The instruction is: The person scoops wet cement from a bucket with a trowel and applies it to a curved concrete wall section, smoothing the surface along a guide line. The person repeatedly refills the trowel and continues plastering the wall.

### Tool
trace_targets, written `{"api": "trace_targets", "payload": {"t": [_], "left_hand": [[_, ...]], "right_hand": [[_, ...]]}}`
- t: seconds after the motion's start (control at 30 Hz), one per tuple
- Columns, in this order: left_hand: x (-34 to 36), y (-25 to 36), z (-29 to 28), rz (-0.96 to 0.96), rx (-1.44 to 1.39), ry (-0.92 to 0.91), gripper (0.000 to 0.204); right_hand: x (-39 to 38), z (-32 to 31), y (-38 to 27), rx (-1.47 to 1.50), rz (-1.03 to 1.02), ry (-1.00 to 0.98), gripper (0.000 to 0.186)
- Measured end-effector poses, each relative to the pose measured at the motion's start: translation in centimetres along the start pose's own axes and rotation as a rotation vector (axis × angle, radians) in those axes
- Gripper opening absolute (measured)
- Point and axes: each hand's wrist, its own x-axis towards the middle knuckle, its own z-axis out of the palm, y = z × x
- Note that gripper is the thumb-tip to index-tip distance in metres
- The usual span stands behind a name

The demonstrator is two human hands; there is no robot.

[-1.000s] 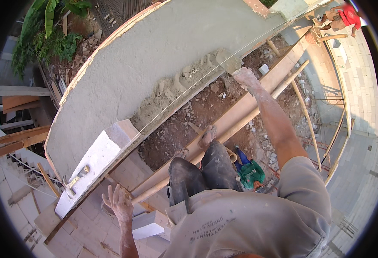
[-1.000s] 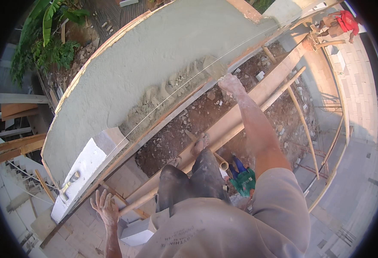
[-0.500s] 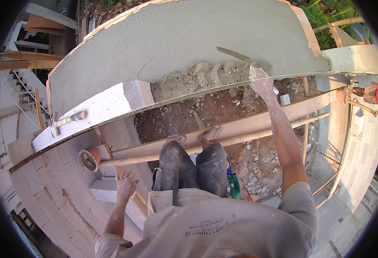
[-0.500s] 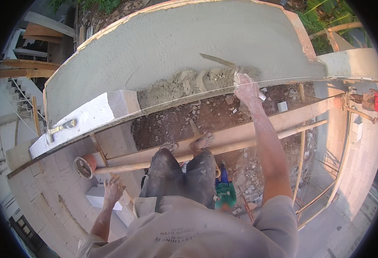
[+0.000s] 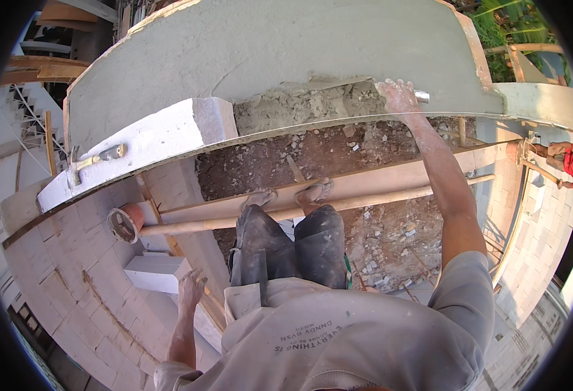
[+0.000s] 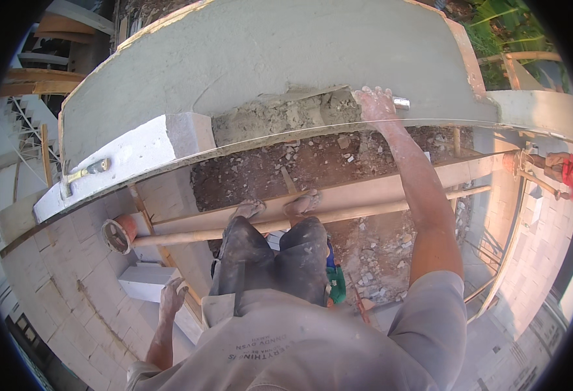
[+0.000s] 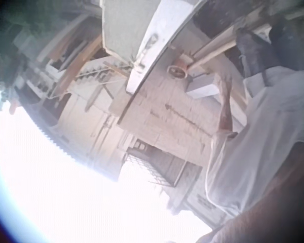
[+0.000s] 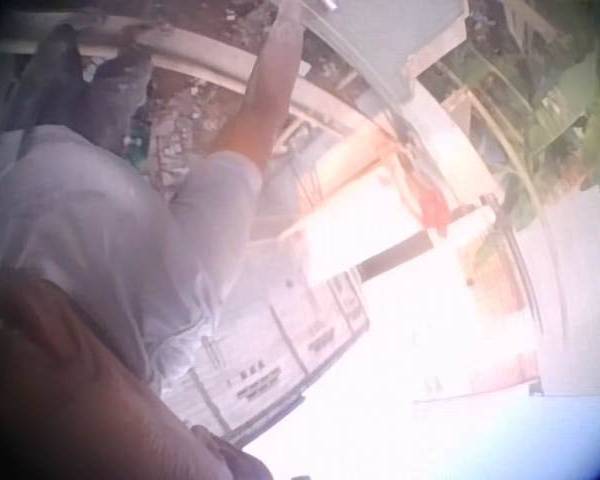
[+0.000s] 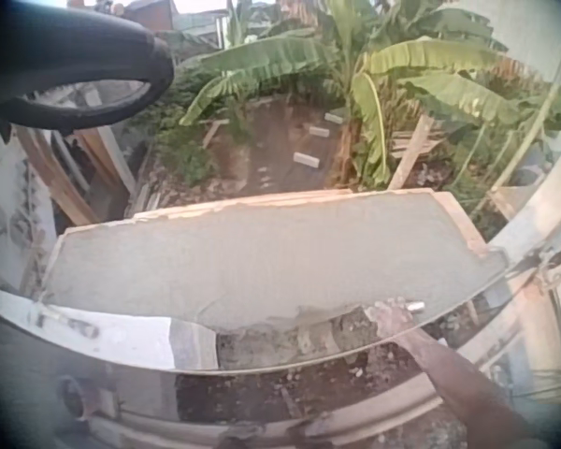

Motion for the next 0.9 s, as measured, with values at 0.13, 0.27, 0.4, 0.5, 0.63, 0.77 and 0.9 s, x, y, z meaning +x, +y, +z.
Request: {"api": "trace_targets", "payload": {"t": [0.13,0.27,0.4,0.5,0.63,0.77,0.9], "left_hand": [[-0.9,-1.7,0.8,-0.089,-0.049,-0.022,0.035],[0.1,-0.2,-0.6,-0.110,-0.071,-0.013,0.035],[0.7,-0.5,-1.3,-0.084,-0.092,0.145,0.036],[-0.7,-2.6,-0.3,-0.152,-0.160,0.176,0.037],[-3.1,-4.4,3.3,-0.309,-0.210,-0.010,0.037],[-2.3,-3.6,4.1,-0.279,-0.132,-0.114,0.038],[-0.5,-1.5,0.7,-0.243,-0.277,0.137,0.040]], "right_hand": [[-2.0,-1.8,1.0,0.019,0.077,-0.057,0.046],[0.3,1.9,-0.4,0.166,0.130,0.203,0.043],[3.8,1.4,-2.6,0.074,0.110,0.050,0.045],[2.1,2.8,-0.1,0.075,0.063,-0.018,0.045],[-0.1,3.0,-0.7,0.216,0.037,0.110,0.048],[4.2,-0.2,-10.1,0.347,-0.054,0.035,0.041],[7.8,-1.9,-18.0,0.366,-0.132,0.028,0.036]]}}
